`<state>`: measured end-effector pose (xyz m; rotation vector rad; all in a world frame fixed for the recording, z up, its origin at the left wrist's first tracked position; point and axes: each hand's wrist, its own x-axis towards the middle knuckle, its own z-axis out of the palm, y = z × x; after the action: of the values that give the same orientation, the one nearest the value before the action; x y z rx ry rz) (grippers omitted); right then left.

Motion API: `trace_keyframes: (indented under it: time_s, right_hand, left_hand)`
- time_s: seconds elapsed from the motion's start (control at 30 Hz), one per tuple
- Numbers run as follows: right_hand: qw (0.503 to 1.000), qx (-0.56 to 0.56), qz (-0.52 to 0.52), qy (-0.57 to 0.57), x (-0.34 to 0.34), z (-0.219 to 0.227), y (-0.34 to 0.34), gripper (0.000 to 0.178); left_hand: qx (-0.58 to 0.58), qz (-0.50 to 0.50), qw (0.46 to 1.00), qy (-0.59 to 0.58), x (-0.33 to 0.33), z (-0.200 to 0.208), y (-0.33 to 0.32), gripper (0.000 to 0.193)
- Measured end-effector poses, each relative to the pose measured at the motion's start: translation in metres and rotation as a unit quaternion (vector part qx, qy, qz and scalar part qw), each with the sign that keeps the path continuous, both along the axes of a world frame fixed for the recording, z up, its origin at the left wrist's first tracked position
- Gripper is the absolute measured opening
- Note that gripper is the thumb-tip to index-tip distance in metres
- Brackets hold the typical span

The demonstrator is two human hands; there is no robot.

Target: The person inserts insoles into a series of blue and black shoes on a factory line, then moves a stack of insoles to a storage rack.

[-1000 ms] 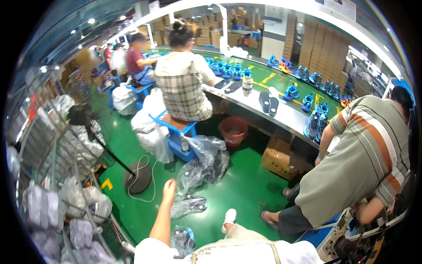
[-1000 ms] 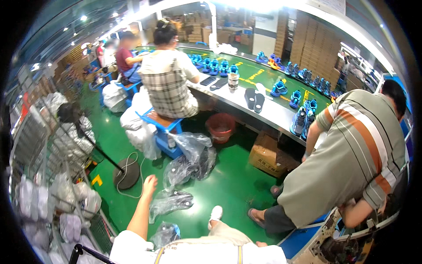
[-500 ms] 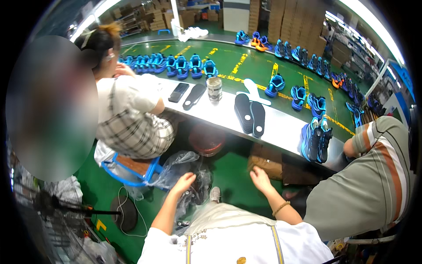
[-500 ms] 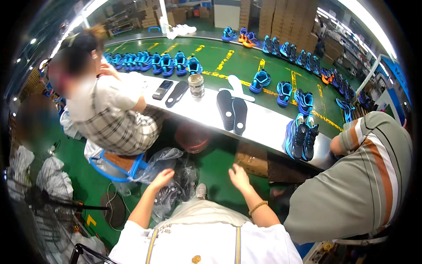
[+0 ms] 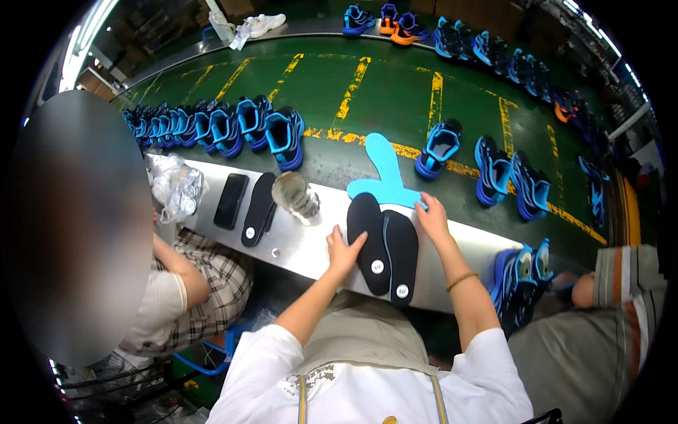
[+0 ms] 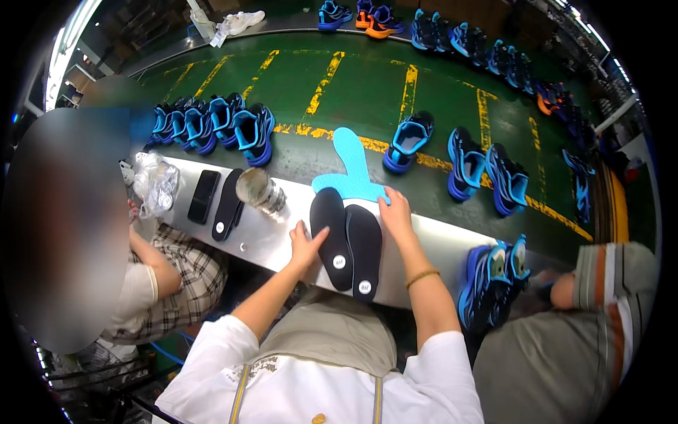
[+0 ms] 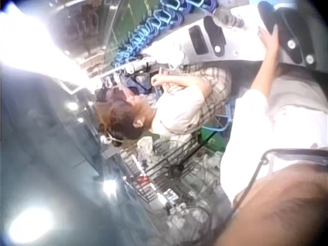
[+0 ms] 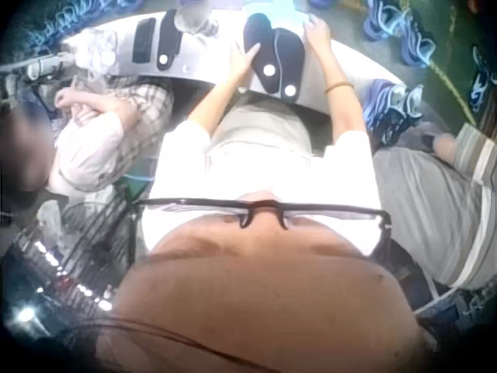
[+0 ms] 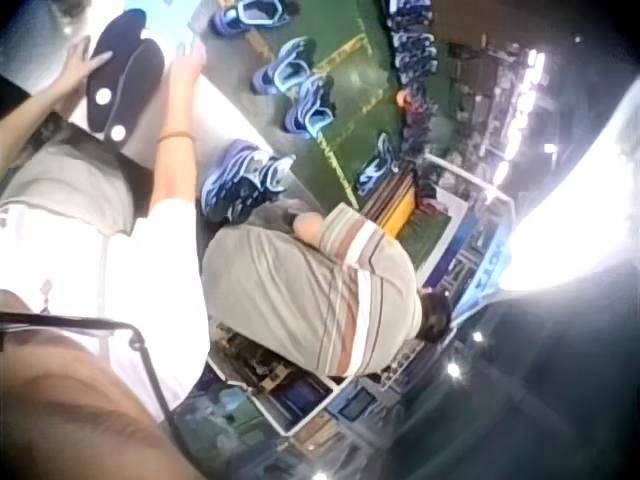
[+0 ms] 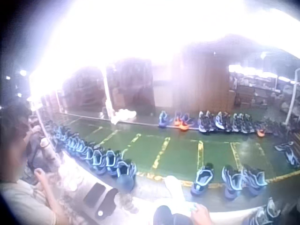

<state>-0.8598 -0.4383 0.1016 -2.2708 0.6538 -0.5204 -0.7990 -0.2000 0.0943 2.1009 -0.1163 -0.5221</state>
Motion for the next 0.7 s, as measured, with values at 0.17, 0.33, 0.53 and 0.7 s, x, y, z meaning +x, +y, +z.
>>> trace_keyframes:
  time_s: [0.17, 0.33, 0.53, 0.7]
  right_hand:
    - [0.98, 0.004, -0.063, 0.187, 0.11, -0.011, -0.001, 0.05]
    - [0.976, -0.01, 0.001, 0.216, 0.14, -0.019, -0.012, 0.048]
    - [0.869, 0.188, 0.337, 0.309, 0.115, -0.007, -0.081, 0.044]
    - [0.814, 0.421, 0.245, 0.317, 0.078, 0.001, -0.074, 0.045]
  left_hand:
    - [0.007, -0.004, 1.0, -0.003, -0.007, 0.004, 0.003, 0.085]
    - [0.022, -0.004, 0.997, -0.069, 0.012, 0.015, -0.007, 0.08]
    - [0.05, -0.098, 0.994, -0.008, 0.029, 0.021, -0.021, 0.084]
    - [0.024, -0.075, 0.996, 0.032, 0.025, 0.018, -0.019, 0.088]
